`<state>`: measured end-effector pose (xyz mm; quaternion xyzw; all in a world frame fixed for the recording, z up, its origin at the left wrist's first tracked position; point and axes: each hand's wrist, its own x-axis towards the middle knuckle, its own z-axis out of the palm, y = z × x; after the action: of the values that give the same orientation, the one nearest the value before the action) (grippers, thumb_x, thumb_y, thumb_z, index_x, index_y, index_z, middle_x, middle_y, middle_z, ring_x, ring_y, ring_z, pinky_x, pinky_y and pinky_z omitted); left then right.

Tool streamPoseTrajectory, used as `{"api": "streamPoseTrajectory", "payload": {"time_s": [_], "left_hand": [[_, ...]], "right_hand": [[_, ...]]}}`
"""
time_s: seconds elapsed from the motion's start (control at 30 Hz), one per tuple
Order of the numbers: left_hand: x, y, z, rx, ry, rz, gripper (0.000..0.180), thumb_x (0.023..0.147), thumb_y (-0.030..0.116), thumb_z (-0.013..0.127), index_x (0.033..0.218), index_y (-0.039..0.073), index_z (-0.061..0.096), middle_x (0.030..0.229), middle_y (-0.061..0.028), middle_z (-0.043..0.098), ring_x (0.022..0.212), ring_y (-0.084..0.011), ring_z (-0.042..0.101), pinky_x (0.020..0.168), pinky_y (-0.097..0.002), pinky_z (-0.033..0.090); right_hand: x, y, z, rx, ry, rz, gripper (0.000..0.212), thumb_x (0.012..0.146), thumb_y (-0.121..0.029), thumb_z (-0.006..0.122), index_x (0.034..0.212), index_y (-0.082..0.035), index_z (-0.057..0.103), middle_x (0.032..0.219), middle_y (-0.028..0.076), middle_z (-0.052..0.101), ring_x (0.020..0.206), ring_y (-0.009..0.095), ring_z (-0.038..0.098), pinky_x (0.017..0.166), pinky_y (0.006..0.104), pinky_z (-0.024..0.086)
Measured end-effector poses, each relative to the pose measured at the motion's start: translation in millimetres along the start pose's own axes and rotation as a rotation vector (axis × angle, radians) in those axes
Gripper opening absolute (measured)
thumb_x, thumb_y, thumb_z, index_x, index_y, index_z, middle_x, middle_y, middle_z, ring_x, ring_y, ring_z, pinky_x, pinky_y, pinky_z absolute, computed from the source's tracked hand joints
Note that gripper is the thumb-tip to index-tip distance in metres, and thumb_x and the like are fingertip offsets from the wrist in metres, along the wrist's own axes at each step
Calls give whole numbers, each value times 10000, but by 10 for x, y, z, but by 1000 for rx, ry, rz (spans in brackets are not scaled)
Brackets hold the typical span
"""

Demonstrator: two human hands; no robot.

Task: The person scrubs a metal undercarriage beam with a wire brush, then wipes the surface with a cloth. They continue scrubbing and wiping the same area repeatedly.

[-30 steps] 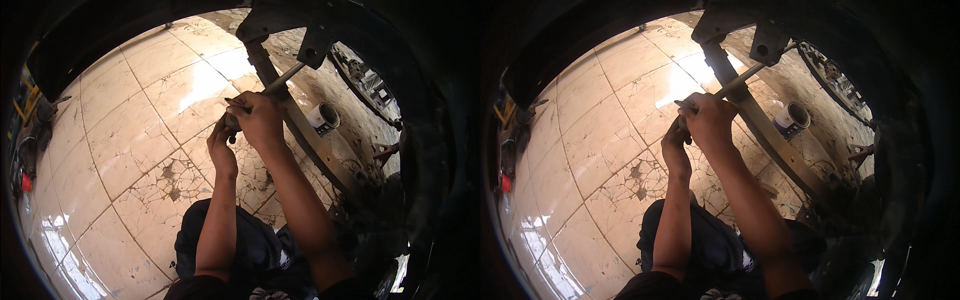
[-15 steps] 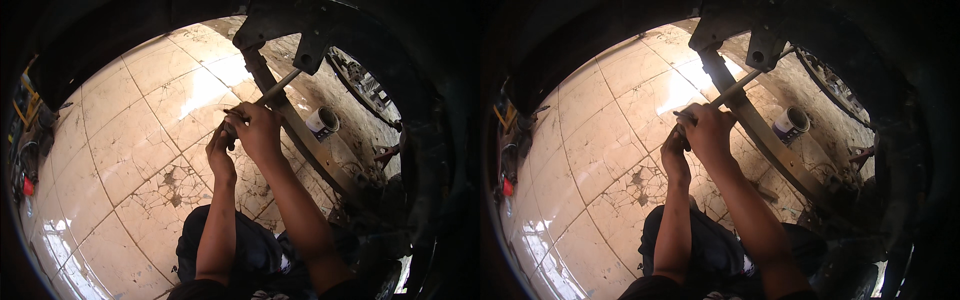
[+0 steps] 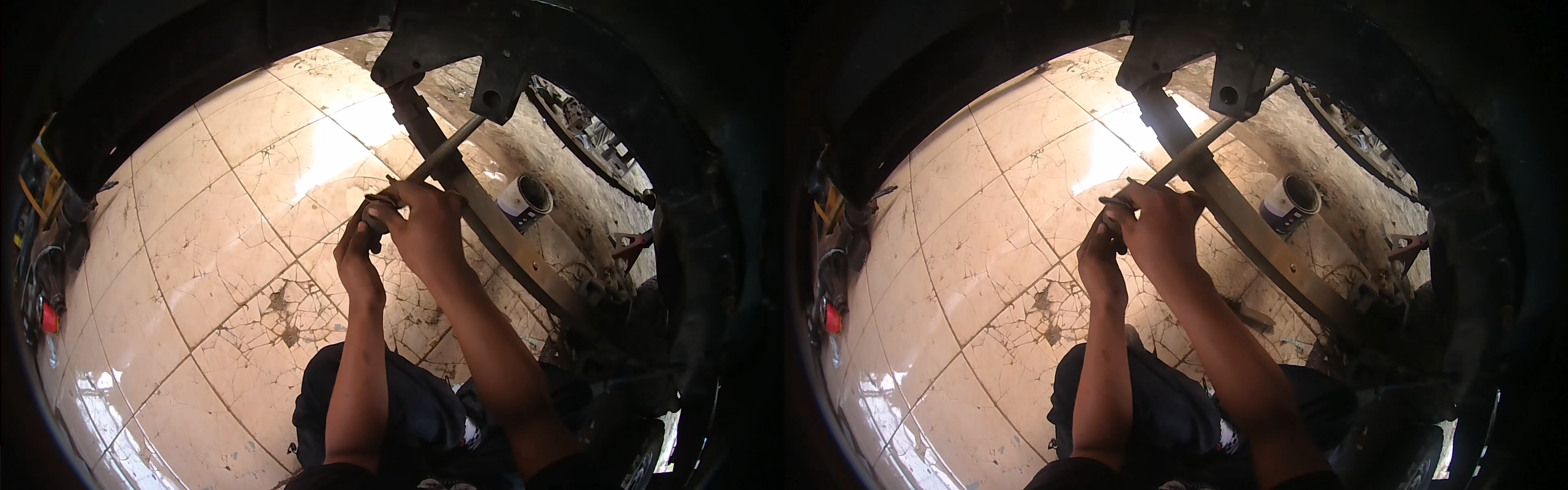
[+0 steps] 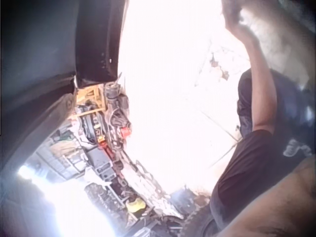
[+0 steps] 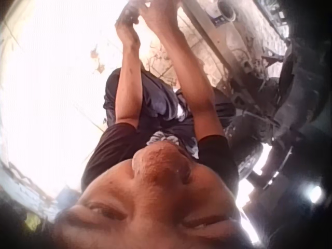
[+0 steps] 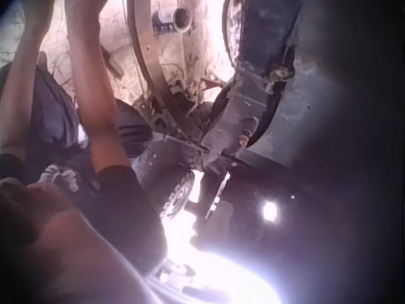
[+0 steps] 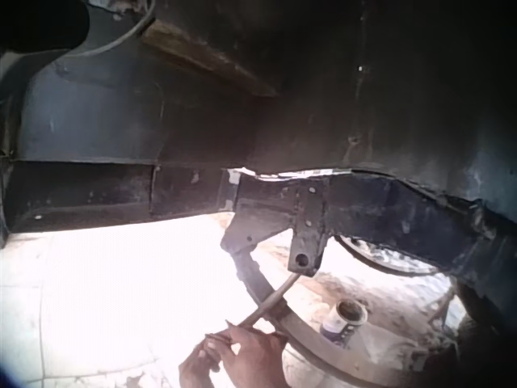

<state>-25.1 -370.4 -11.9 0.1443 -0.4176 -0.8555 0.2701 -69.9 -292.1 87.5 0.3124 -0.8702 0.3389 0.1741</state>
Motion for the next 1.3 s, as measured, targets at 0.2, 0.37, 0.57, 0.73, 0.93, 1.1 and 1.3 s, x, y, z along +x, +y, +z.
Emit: {"api": "streamPoseTrajectory", "payload": {"time_s": [0.2, 0.37, 0.57, 0.73, 0.93, 1.1, 1.3], "left_hand": [[-4, -60, 35, -27, -6, 4, 439, 1049, 197, 523, 1379, -52, 668, 916, 21, 582, 821, -110, 432, 773, -291, 379], [-14, 11, 0, -28, -3, -1, 443, 1058, 190, 510, 1404, -47, 654, 931, 15, 587, 823, -114, 433, 775, -286, 384], [-22, -9, -4, 59, -41, -21, 478, 1120, 219, 415, 1447, -84, 587, 1162, -77, 690, 960, -145, 581, 860, -322, 459], [-42, 55, -1, -24, -3, -18, 433, 1068, 178, 518, 1406, -60, 646, 940, 5, 609, 841, -107, 453, 791, -281, 393], [-18, 11, -17, 70, -57, -36, 478, 1135, 225, 391, 1465, -72, 567, 1300, -127, 677, 1154, -189, 626, 981, -359, 486], [-38, 101, -3, 60, -70, -56, 495, 1141, 215, 370, 1516, -72, 517, 1449, -168, 616, 1330, -229, 579, 1127, -368, 423], [19, -17, -81, 85, -95, -32, 474, 1144, 220, 373, 1454, -73, 578, 1330, -123, 666, 1207, -195, 611, 1041, -352, 459]], "right_hand": [[130, 56, 87, 56, -36, 90, 171, 895, -191, 808, 947, -33, 772, 844, 111, 773, 742, 258, 742, 719, 381, 526], [-18, 4, 55, 128, -4, 93, 129, 893, -196, 809, 928, -76, 778, 835, 54, 776, 769, 222, 736, 822, 410, 479], [115, 54, 86, 42, -28, 104, 125, 905, -197, 805, 927, -78, 775, 799, 53, 766, 747, 226, 729, 828, 399, 474], [-49, -36, 51, 14, 0, 60, 109, 900, -188, 810, 931, -90, 773, 817, 51, 771, 765, 242, 732, 822, 408, 475], [73, 57, 139, -33, 11, 76, 117, 879, -183, 820, 917, -89, 762, 795, 47, 754, 746, 250, 710, 782, 423, 432], [-58, -50, 74, -4, 63, 32, 122, 881, -164, 817, 928, -69, 755, 773, 69, 745, 729, 262, 713, 787, 418, 458], [169, 77, 130, -33, 12, 51, 111, 884, -163, 808, 902, -66, 758, 780, 81, 753, 736, 272, 715, 794, 425, 463]]}}
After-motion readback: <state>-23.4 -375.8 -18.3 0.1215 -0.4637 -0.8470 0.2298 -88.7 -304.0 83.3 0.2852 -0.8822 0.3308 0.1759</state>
